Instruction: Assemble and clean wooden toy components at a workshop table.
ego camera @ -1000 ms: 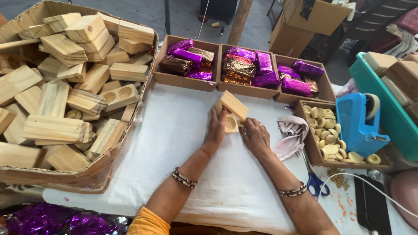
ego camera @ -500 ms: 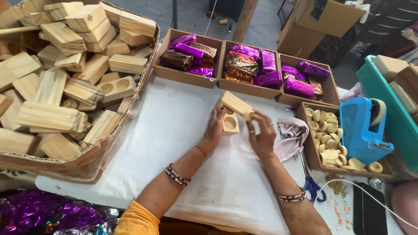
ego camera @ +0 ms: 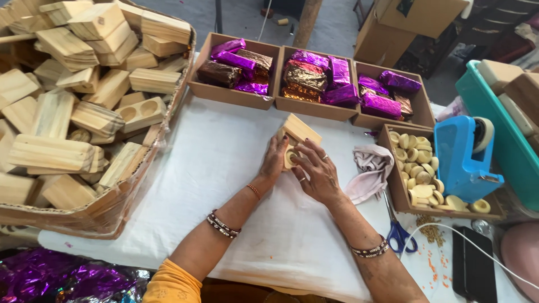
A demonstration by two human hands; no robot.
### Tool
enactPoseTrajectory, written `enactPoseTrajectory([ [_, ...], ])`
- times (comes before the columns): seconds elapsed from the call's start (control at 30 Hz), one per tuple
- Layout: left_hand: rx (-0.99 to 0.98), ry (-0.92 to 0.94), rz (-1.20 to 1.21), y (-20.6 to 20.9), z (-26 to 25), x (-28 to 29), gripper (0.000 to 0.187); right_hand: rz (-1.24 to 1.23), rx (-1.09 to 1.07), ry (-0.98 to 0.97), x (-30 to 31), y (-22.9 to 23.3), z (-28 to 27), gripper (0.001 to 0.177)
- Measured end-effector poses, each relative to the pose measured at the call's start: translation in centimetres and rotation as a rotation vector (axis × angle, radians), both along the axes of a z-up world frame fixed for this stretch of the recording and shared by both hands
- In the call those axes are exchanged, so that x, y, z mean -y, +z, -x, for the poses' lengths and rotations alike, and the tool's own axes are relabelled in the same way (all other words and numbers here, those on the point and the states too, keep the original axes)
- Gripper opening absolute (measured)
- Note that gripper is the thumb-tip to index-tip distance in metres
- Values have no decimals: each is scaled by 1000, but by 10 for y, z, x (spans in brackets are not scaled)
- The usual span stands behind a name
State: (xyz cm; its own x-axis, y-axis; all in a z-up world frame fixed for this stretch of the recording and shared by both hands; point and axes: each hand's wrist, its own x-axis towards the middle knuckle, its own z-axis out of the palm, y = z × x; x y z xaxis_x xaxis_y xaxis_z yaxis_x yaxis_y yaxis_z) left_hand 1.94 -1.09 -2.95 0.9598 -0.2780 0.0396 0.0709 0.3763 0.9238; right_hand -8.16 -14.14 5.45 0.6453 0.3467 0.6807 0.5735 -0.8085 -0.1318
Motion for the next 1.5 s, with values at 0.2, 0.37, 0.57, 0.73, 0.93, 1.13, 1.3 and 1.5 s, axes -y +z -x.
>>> enactPoseTrajectory([
  [0.2, -21, -31, 40, 5, 4, -1, 56, 35, 8, 0, 16, -7, -4, 22],
  [0.37, -35, -16, -65, 3, 5, -4, 60, 72, 240, -528, 74, -25, -22, 23],
  [0.57, 15, -13, -123, 7, 5, -4, 67, 100, 191, -1035, 155, 2, -8, 34],
  [0.73, -17, -40, -163, 15, 11, -5, 69, 23, -135, -1265, 194, 11, 8, 41],
  [0.93, -10, -24, -192, 12, 10, -6, 67, -61, -418, -1342, 217, 6, 11, 42],
  [1.13, 4, -34, -163, 12, 10, -5, 66, -31, -619, -1331, 201, 21, 14, 51],
  [1.3, -5, -38, -172, 12, 9, -4, 65, -49, -469, -1340, 211, 7, 16, 32],
  [1.5, 8, -10, -183, 9, 8, -4, 65, -71, -398, -1276, 231, -1, 19, 29],
])
